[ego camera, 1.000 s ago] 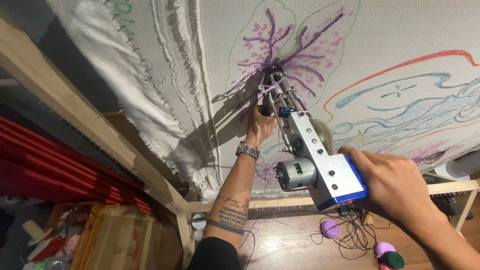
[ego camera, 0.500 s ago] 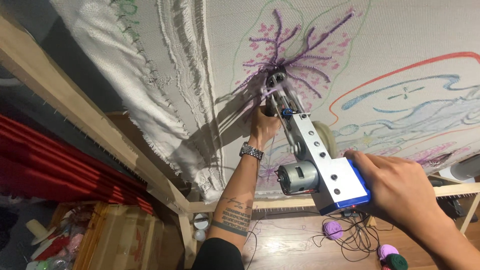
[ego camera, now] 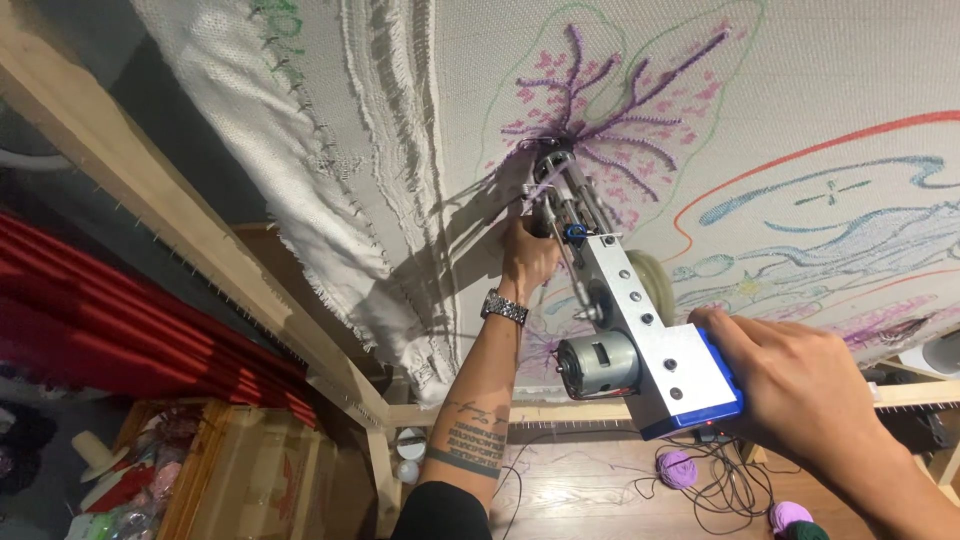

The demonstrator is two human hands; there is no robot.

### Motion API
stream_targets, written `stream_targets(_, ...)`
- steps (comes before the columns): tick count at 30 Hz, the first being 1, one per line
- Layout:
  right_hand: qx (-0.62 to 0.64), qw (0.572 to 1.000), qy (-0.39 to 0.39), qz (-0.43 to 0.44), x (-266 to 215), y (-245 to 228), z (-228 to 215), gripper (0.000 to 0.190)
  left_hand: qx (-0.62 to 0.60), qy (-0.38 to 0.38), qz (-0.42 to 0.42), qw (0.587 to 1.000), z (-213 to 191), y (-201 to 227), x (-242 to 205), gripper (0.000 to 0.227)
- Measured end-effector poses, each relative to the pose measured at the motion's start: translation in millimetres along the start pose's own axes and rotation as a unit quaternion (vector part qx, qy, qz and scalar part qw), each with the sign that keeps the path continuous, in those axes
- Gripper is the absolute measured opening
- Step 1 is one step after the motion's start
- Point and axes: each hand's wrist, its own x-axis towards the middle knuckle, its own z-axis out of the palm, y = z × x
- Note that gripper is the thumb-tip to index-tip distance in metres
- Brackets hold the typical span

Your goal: Creating a patterned rug design on a canvas using a motorized tufting gun.

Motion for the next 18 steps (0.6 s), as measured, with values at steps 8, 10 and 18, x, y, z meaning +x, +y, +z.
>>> stream_targets(8, -0.018, 1.0, -0.009, -0.006, 1.8, -0.1, 4.5, 0.062, -0.753, -0.207, -0.099, 0.617, 67.4, -135.8, 76.0, 0.025)
stream_targets(10, -0.013, 1.0, -0.004, -0.006, 2.3, -2.6, 6.0, 0.059, -0.47, -0.117, -0.037, 0.874, 2.0, -36.6, 17.8, 0.018)
stream_targets(18, -0.016, 1.0, -0.013, -0.011, 8.3, -5.9, 3.2, 0.055, 0.064, 0.036, 0.104, 0.992, 18.2, -59.9, 21.3, 0.023)
